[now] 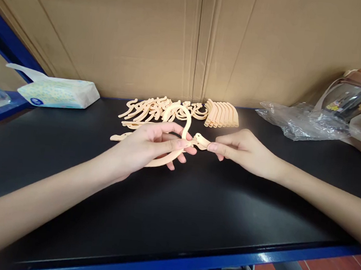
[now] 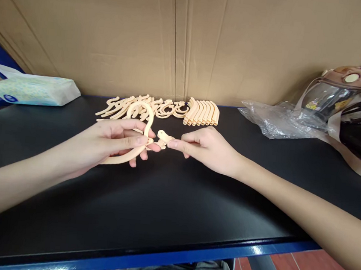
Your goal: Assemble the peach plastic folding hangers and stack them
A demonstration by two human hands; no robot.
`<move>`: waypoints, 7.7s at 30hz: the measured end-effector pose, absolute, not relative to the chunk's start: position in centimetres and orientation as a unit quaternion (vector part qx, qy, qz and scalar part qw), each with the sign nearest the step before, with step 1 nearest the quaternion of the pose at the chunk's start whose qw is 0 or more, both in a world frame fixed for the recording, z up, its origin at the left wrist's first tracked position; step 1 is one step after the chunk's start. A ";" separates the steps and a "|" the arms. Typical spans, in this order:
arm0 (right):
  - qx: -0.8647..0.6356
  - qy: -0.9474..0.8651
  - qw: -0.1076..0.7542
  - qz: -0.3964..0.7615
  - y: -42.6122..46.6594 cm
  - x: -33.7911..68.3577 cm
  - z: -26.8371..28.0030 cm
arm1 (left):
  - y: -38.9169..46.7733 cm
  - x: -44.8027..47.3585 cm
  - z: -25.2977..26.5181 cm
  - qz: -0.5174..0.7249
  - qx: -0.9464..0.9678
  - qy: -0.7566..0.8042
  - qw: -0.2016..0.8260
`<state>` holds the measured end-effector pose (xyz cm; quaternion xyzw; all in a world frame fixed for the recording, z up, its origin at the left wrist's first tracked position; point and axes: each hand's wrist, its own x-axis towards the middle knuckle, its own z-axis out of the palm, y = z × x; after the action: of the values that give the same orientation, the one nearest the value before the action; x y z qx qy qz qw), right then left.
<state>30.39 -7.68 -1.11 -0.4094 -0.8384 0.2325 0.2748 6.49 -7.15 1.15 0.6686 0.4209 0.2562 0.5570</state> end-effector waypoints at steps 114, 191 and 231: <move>-0.444 -0.876 0.189 0.012 -8.3 30.0 -1.1 | -8.1 6.8 -0.9 0.115 0.919 0.374 0.040; -0.553 -0.813 0.149 -0.105 -5.2 31.7 -2.4 | -6.0 5.9 -2.3 0.167 0.945 0.281 0.013; -0.307 -0.922 0.114 -0.207 -8.7 29.6 -2.1 | -7.1 6.0 -1.2 0.245 0.912 0.328 0.027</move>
<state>29.59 -8.67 -2.14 -0.3072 -0.9220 -0.2066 0.1135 6.02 -7.07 -1.21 0.9117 0.3285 0.2452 0.0266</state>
